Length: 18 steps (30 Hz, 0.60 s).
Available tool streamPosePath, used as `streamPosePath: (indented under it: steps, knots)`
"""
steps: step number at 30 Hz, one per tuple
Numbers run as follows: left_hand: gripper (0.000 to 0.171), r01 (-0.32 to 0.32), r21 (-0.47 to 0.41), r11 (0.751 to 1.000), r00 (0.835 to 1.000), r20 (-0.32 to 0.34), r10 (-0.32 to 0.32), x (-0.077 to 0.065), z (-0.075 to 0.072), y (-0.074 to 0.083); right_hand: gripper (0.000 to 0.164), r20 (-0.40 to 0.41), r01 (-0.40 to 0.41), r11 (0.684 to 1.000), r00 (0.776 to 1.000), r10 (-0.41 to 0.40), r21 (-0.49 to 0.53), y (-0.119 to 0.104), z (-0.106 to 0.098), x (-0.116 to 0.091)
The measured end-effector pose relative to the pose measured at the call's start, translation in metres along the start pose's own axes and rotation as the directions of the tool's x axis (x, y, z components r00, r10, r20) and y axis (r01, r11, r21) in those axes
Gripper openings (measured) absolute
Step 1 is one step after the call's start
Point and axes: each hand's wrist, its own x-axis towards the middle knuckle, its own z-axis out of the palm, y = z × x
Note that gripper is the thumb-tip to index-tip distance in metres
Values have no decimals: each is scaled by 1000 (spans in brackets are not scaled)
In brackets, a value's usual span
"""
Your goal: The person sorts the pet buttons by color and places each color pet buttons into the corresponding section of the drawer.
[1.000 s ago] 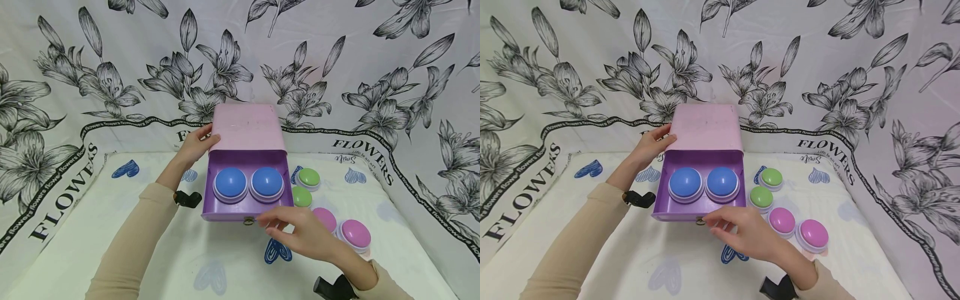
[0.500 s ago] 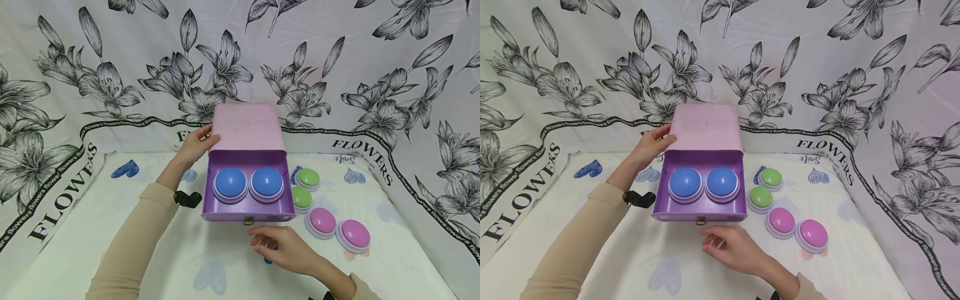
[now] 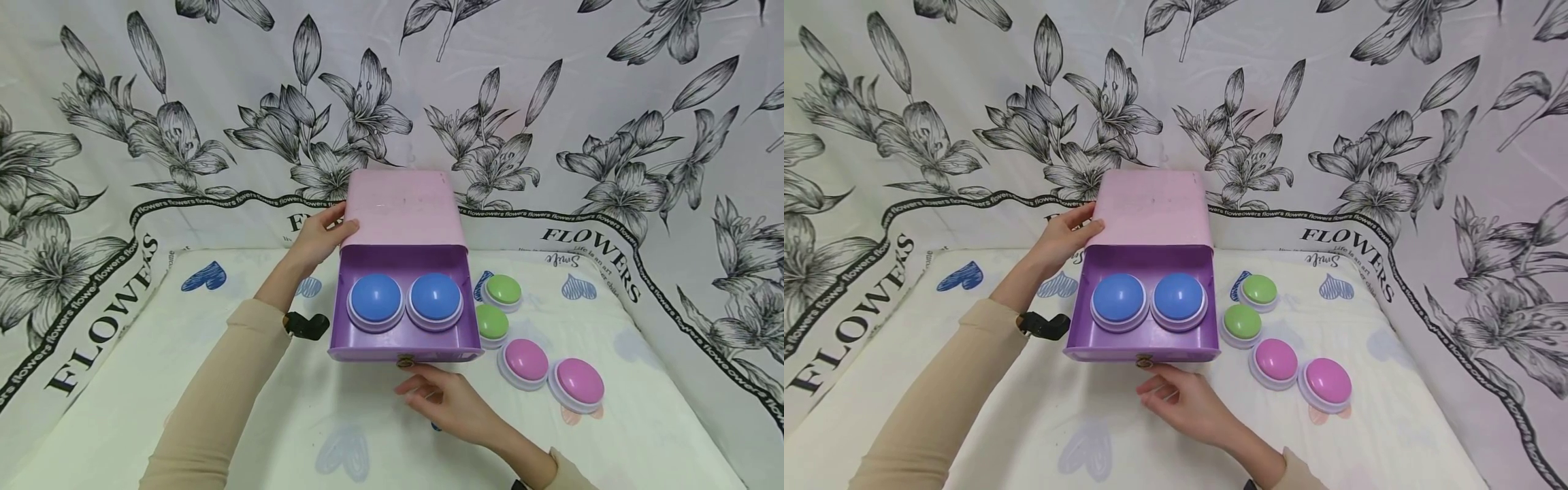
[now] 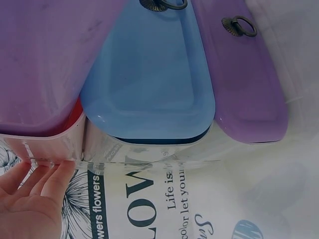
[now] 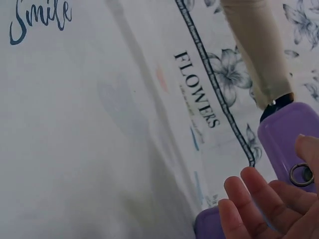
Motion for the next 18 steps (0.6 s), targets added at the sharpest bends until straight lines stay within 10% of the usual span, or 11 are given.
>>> streamPosePath:
  steps: [18]
  knots:
    - [63,30,-17,999,999,26,-29,-13,1,21,30,-13,-82,959,996,89,271,-6,4,9]
